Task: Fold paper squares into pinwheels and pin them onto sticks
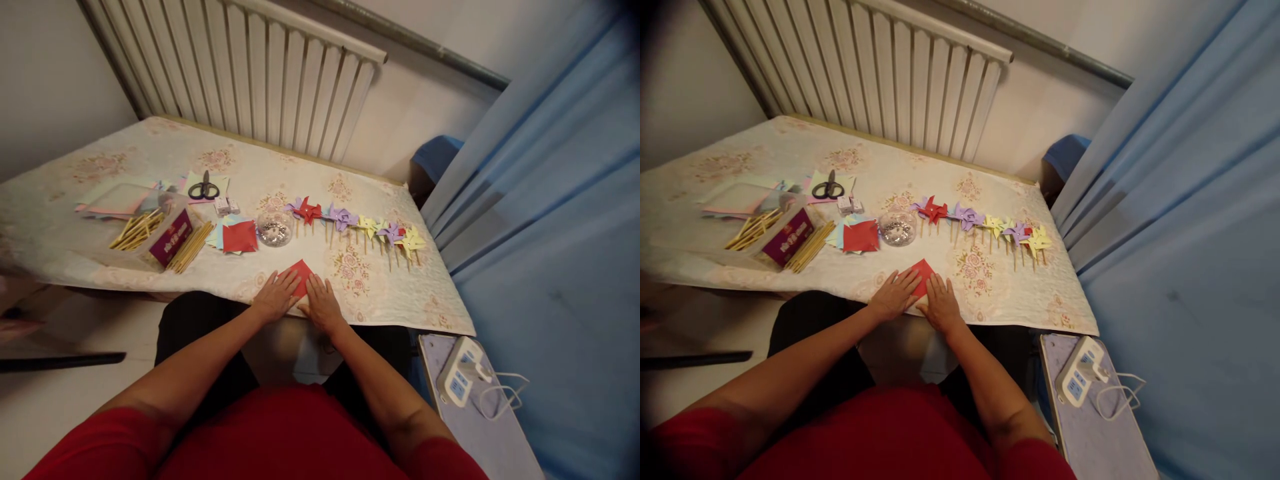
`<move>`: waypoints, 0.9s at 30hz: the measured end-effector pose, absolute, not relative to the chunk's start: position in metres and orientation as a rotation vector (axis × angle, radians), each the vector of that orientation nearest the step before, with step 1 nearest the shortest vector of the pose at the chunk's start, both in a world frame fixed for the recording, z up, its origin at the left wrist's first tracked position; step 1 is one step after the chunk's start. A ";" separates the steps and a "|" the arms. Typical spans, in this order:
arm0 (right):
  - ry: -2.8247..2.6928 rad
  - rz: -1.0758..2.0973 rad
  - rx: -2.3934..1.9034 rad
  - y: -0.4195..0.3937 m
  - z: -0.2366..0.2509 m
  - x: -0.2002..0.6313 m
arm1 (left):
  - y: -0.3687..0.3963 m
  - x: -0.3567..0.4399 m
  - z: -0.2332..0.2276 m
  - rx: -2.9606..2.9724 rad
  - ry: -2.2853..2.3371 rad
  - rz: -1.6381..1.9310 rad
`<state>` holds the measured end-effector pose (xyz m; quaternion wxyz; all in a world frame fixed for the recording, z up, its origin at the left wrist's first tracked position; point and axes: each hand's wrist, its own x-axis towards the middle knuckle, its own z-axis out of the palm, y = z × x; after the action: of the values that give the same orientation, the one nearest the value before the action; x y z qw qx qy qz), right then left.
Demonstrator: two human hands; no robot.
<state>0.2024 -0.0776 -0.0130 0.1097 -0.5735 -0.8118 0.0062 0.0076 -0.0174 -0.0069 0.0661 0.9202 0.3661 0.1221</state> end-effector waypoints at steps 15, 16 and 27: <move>-2.241 0.147 -1.481 -0.064 0.017 0.191 | -0.018 0.006 -0.015 2.767 1.124 0.434; -2.285 0.187 -1.428 -0.059 0.018 0.185 | -0.018 0.005 -0.014 2.770 1.117 0.416; -2.381 0.293 -1.485 -0.035 -0.005 0.175 | -0.023 0.005 -0.001 2.781 1.134 0.350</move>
<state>0.1749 -0.0354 -0.0054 0.1596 -0.5196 -0.8331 0.1026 0.0052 -0.0228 -0.0007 0.0589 0.9181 0.3744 0.1157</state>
